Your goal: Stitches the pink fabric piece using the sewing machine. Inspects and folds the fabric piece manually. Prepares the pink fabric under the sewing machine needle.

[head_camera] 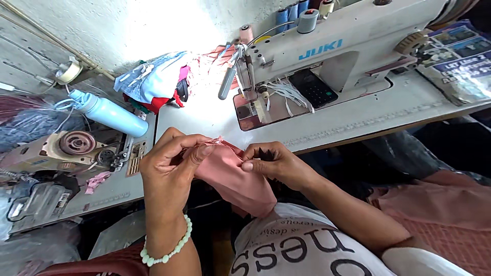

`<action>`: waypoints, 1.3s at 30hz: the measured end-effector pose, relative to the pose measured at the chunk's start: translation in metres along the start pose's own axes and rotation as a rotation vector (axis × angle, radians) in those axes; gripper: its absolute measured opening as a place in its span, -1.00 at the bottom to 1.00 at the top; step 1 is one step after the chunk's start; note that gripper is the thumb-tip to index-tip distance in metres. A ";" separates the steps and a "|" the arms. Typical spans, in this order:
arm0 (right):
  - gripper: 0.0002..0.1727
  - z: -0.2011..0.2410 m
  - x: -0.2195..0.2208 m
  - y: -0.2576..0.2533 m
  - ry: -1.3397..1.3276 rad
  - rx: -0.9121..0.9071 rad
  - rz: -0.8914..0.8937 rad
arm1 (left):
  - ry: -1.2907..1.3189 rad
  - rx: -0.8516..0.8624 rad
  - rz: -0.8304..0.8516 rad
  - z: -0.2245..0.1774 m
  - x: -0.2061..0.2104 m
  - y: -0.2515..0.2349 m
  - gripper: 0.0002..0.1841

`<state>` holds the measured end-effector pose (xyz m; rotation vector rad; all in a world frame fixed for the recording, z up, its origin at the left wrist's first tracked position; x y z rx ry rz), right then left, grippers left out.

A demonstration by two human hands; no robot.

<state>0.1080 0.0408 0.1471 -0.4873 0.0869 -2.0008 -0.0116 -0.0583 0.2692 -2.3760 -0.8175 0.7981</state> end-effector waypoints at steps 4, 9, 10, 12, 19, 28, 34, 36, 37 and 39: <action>-0.81 -0.003 0.003 -0.001 -0.077 0.073 0.004 | 0.010 0.006 0.045 0.004 0.006 0.003 -0.89; -0.85 0.008 0.006 0.002 0.180 -0.145 -0.016 | -0.039 0.017 0.061 0.005 0.016 0.006 -0.90; -0.84 0.010 0.005 0.003 0.215 -0.168 -0.043 | -0.051 0.021 0.056 0.004 0.017 0.006 -0.90; -0.83 0.015 -0.003 0.004 0.305 -0.220 -0.128 | -0.061 0.036 0.045 0.002 0.018 0.007 -0.89; -0.77 0.004 -0.003 0.004 0.411 -0.186 0.004 | -0.101 0.071 0.045 0.002 0.027 0.011 -0.87; -0.76 -0.022 -0.012 0.021 0.482 -0.124 -0.063 | -0.101 0.036 -0.032 0.010 0.022 0.015 -0.89; -0.74 -0.023 -0.015 0.019 0.223 -0.076 -0.079 | -0.076 0.023 -0.026 0.013 0.019 0.012 -0.89; -0.81 -0.024 -0.016 0.020 0.126 -0.037 -0.075 | -0.051 0.004 -0.027 0.018 0.015 0.012 -0.89; -0.81 -0.024 -0.016 0.020 0.076 -0.024 -0.060 | -0.030 -0.006 -0.030 0.021 0.013 0.012 -0.90; -0.79 -0.025 -0.014 0.019 0.010 -0.017 -0.053 | -0.005 -0.018 -0.031 0.022 0.013 0.011 -0.91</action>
Point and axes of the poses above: each hand's wrist, its own y-axis away from the middle knuckle, its own x-axis out of the palm, z = x × y, the point moved 10 cm from there along -y, towards the middle knuckle, and after that the axes turned 3 degrees about -z, right-handed, at the moved point
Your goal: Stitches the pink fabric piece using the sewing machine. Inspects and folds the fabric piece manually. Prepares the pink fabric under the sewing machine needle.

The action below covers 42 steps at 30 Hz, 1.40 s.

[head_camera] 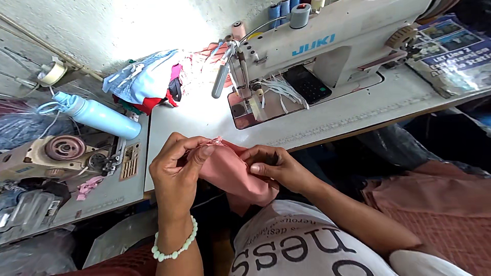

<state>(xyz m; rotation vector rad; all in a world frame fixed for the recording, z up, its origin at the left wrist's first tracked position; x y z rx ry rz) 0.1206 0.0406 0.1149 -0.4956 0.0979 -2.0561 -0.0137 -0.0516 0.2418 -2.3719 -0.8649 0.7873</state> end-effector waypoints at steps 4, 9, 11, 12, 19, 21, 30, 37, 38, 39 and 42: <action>-0.85 0.002 -0.008 0.003 0.103 -0.040 -0.183 | -0.041 0.008 -0.020 -0.001 0.004 -0.001 -0.89; -0.77 0.004 -0.004 0.015 0.212 -0.111 -0.188 | -0.056 -0.004 -0.032 0.005 0.000 -0.001 -0.88; -0.81 0.006 0.001 0.015 0.217 -0.155 -0.135 | -0.039 -0.009 -0.018 0.006 0.003 -0.001 -0.89; -0.79 0.007 0.001 0.014 0.253 -0.194 -0.136 | -0.027 -0.009 -0.009 0.006 0.004 -0.001 -0.90; -0.82 -0.006 0.004 -0.015 0.160 -0.133 0.046 | 0.075 0.010 0.098 -0.001 0.009 0.000 -0.90; -0.90 -0.012 0.014 -0.021 -0.001 -0.072 0.213 | 0.098 0.002 0.122 -0.001 0.010 0.000 -0.90; -0.94 0.001 -0.014 -0.024 -0.018 -0.111 0.091 | 0.096 -0.051 0.027 0.022 -0.010 0.004 -0.90; -0.82 -0.009 0.019 -0.029 0.068 -0.091 0.327 | 0.120 -0.019 0.124 0.018 0.004 0.004 -0.92; -0.86 -0.012 0.022 -0.029 0.003 -0.079 0.365 | 0.121 -0.019 0.138 0.018 0.005 0.004 -0.92; -0.89 -0.014 0.024 -0.029 -0.051 -0.067 0.398 | 0.127 -0.019 0.147 0.019 0.005 0.005 -0.91; -0.96 -0.017 0.021 -0.029 -0.104 -0.033 0.385 | 0.149 -0.037 0.143 0.021 0.004 0.006 -0.91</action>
Point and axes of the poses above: each hand's wrist, its own y-axis away from the middle knuckle, its own x-axis out of the palm, z = x × y, the point moved 10 cm from there along -y, towards the middle knuckle, and after that the axes turned 3 degrees about -z, right-handed, at the moved point
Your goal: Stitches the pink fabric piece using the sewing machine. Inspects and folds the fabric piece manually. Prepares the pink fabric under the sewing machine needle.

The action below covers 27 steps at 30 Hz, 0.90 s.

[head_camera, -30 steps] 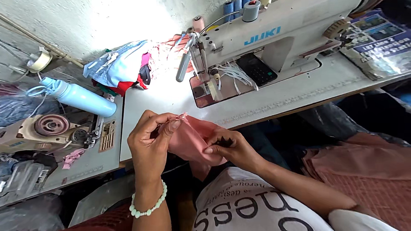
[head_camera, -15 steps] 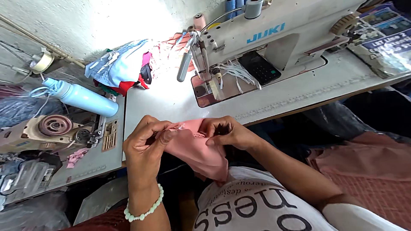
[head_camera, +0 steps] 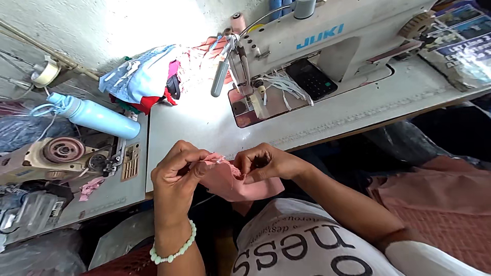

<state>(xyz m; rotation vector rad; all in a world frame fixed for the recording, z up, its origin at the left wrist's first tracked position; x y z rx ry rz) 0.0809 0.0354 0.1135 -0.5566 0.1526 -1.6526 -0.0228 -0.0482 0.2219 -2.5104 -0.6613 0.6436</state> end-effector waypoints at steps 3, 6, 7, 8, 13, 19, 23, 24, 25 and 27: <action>-0.93 0.006 -0.014 0.007 0.079 -0.005 -0.168 | -0.010 -0.046 -0.080 0.009 -0.008 0.003 -0.92; -0.90 0.020 -0.021 0.019 0.250 -0.049 -0.324 | -0.088 -0.087 -0.134 0.018 -0.011 0.007 -0.92; -0.89 0.025 -0.021 0.023 0.314 -0.069 -0.363 | -0.111 -0.101 -0.132 0.020 -0.009 0.008 -0.91; -0.88 0.029 -0.021 0.027 0.367 -0.087 -0.396 | -0.126 -0.118 -0.125 0.024 -0.008 0.009 -0.91; -0.86 0.035 -0.022 0.037 0.545 -0.073 -0.532 | -0.175 -0.167 -0.112 0.029 -0.001 0.014 -0.91; -0.82 0.037 -0.021 0.032 0.792 -0.021 -0.473 | -0.158 -0.087 -0.015 0.018 0.003 0.011 -0.89; -0.75 0.033 -0.028 0.028 0.795 -0.042 -0.449 | -0.136 -0.117 0.062 0.020 0.002 -0.001 -0.94; -0.75 0.025 -0.031 0.026 0.709 -0.006 -0.415 | -0.152 -0.149 0.093 0.026 0.004 -0.008 -0.95; -0.76 0.015 -0.036 0.024 0.602 0.047 -0.403 | -0.176 -0.184 0.135 0.034 0.008 -0.016 -0.94; -0.82 -0.003 -0.049 0.025 0.447 0.132 -0.449 | -0.189 -0.240 0.248 0.054 0.025 -0.036 -0.92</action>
Point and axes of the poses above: each hand's wrist, its own y-axis away from the middle knuckle, its own x-axis out of the palm, z = x × y, the point moved 10 cm from there along -y, towards the middle knuckle, and after that the axes turned 3 degrees about -z, right-handed, at the moved point
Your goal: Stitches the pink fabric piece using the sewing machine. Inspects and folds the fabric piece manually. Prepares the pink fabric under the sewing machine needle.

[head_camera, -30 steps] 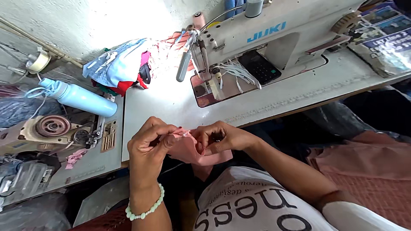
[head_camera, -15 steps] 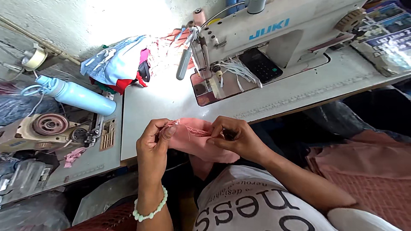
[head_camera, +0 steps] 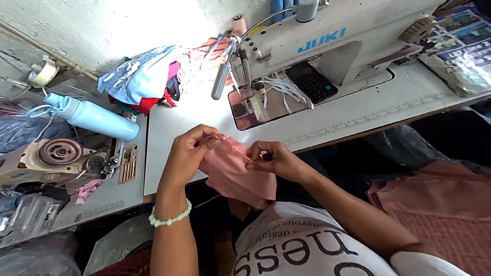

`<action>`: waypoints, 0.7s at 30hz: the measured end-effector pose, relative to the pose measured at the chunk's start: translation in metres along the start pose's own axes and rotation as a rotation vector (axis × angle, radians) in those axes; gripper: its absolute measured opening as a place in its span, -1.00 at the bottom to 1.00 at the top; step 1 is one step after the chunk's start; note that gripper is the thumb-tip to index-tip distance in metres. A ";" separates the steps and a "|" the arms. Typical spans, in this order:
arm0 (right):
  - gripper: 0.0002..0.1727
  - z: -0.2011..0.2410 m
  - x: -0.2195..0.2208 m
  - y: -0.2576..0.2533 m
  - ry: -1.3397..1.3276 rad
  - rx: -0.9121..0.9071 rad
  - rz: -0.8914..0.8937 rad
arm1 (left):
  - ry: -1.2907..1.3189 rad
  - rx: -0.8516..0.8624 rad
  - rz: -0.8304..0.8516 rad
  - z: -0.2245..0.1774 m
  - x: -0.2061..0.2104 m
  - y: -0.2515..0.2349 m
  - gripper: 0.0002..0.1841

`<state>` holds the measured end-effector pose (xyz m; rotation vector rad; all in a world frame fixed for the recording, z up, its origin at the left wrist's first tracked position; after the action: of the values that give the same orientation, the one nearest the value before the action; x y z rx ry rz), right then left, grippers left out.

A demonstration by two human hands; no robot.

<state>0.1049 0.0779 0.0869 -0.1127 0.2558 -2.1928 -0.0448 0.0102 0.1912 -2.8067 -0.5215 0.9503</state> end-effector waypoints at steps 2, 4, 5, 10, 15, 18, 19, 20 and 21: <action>-0.83 -0.016 -0.011 -0.002 -0.013 0.037 -0.114 | -0.022 -0.044 0.097 0.019 0.021 -0.030 -0.90; -0.80 -0.028 -0.024 -0.004 0.119 0.048 -0.238 | -0.071 -0.122 0.141 0.050 0.049 -0.059 -0.88; -0.76 -0.034 -0.030 -0.005 0.211 0.069 -0.280 | -0.102 -0.171 0.155 0.068 0.065 -0.070 -0.87; -0.74 -0.063 -0.053 -0.019 0.450 0.271 -0.280 | -0.344 -0.367 0.150 0.128 0.129 -0.097 -0.77; -0.77 -0.070 -0.058 -0.023 0.503 0.316 -0.252 | -0.516 -0.266 -0.225 0.107 0.123 -0.083 -0.67; -0.77 -0.071 -0.060 -0.022 0.524 0.285 -0.282 | -0.626 -0.104 -0.292 0.097 0.135 -0.076 -0.86; -0.77 -0.071 -0.061 -0.022 0.525 0.280 -0.286 | -0.648 -0.077 -0.273 0.096 0.142 -0.075 -0.88; -0.77 -0.071 -0.061 -0.021 0.526 0.274 -0.290 | -0.669 -0.059 -0.242 0.095 0.148 -0.072 -0.86; -0.77 -0.070 -0.062 -0.021 0.530 0.274 -0.294 | -0.683 -0.043 -0.214 0.094 0.153 -0.069 -0.82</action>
<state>0.1129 0.1495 0.0236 0.6260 0.2391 -2.4947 -0.0082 0.1314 0.0470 -2.3288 -0.8947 1.8498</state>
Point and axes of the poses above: each hand's wrist, its own y-axis away from the middle knuckle, its own x-axis out of the palm, z = x × y, the point moved 10 cm from there along -y, towards the middle knuckle, and after that the axes turned 3 degrees about -z, right-handed, at the moved point
